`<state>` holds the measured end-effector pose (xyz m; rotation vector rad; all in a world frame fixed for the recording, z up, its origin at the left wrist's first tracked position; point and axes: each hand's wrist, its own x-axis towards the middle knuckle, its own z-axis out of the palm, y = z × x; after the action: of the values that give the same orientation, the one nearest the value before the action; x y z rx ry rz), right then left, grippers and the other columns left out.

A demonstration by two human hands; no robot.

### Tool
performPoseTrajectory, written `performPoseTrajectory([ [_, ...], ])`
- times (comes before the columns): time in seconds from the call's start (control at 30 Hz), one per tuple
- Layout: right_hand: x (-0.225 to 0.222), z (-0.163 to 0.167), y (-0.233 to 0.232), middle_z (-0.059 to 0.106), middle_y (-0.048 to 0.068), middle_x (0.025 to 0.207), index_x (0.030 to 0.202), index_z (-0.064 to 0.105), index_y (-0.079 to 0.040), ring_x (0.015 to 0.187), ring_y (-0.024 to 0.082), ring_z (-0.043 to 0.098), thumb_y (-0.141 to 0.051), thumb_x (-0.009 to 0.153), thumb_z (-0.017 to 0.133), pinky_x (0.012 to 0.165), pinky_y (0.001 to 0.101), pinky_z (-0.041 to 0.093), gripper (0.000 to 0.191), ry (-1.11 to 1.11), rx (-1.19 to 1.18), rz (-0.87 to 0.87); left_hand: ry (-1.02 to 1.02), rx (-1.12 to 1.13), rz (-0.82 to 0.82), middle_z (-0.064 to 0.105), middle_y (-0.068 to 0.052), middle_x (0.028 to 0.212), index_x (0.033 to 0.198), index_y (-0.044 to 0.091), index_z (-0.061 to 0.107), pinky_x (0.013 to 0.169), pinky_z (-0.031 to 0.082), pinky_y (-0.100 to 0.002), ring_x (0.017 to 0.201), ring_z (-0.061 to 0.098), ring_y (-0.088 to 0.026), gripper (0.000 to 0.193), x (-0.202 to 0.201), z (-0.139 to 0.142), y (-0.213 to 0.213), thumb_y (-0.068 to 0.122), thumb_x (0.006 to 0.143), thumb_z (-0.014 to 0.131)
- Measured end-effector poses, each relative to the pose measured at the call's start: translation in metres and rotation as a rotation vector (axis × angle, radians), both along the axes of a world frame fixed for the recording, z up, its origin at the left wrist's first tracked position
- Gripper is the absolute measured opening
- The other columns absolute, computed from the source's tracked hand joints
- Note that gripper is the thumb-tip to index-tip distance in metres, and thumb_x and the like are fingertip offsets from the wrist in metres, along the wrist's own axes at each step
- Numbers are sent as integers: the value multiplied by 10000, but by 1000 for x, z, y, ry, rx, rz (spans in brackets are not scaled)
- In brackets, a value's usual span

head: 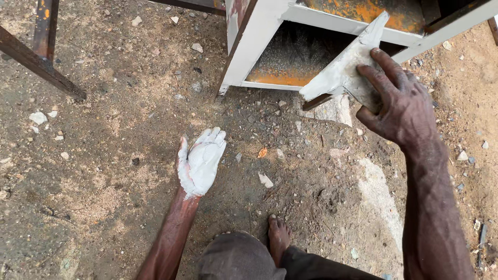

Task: The person kneels on the ground and uses a trowel to apply white plaster to the edges and corners of a metal cabinet. The person repeatedly scoops plaster from their left hand onto the trowel and smooths it onto the cabinet's frame.

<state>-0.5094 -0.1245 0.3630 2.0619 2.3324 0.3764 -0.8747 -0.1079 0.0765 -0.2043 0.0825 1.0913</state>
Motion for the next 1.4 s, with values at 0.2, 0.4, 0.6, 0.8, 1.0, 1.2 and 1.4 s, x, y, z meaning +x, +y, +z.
performPoseTrajectory([
  [0.2,-70,9,32,389,24,1660,1493,544,-230,1233,358,562,-278,734,787,1056,561,513,799,-12,-117,188,66,-4,22,330,-274,1625,1539,-61,302,1285,245,-532,1532,300,-406,778,-4,16,-1,485,1027,514],
  [0.4,-60,30,7,407,115,1626,1489,523,-203,1393,349,510,-153,741,642,1006,458,563,759,498,-253,324,66,136,58,274,-269,1665,1565,-51,263,1312,210,-513,1567,258,-399,833,-8,56,6,514,1014,530],
  [0.6,-25,-23,-44,642,263,1144,1525,455,89,993,302,629,-253,911,661,816,403,608,732,2280,-1010,165,-394,162,-33,217,-300,1678,1591,-97,220,1323,166,-518,1579,197,-420,992,40,99,20,675,1013,454],
  [0.8,-56,-194,-81,628,240,1138,1447,471,16,801,303,637,-226,869,622,499,332,572,645,3082,-657,355,-414,393,-223,229,-302,1677,1607,-90,207,1327,179,-512,1582,203,-423,1036,64,122,25,732,1019,435],
  [1.0,-56,-228,-93,621,172,1132,1542,450,-38,810,211,638,-174,869,692,525,242,541,728,2588,-298,-314,107,341,-325,228,-271,1696,1611,-49,191,1347,200,-505,1600,231,-387,1058,30,88,58,699,940,521],
  [1.2,-98,-220,-74,604,104,1359,1617,397,-65,701,140,591,-158,859,700,494,233,524,822,1894,-451,-144,932,413,-409,386,-314,1573,1553,-60,232,1202,367,-541,1450,443,-401,1188,74,11,75,714,773,684],
  [1.4,-96,-258,-72,622,112,1269,1537,517,-59,779,158,639,-182,812,757,554,276,597,773,1757,-985,-200,1133,395,-543,588,-276,1443,1475,-65,471,1070,546,-507,1287,623,-332,1133,75,-17,100,776,732,625],
])
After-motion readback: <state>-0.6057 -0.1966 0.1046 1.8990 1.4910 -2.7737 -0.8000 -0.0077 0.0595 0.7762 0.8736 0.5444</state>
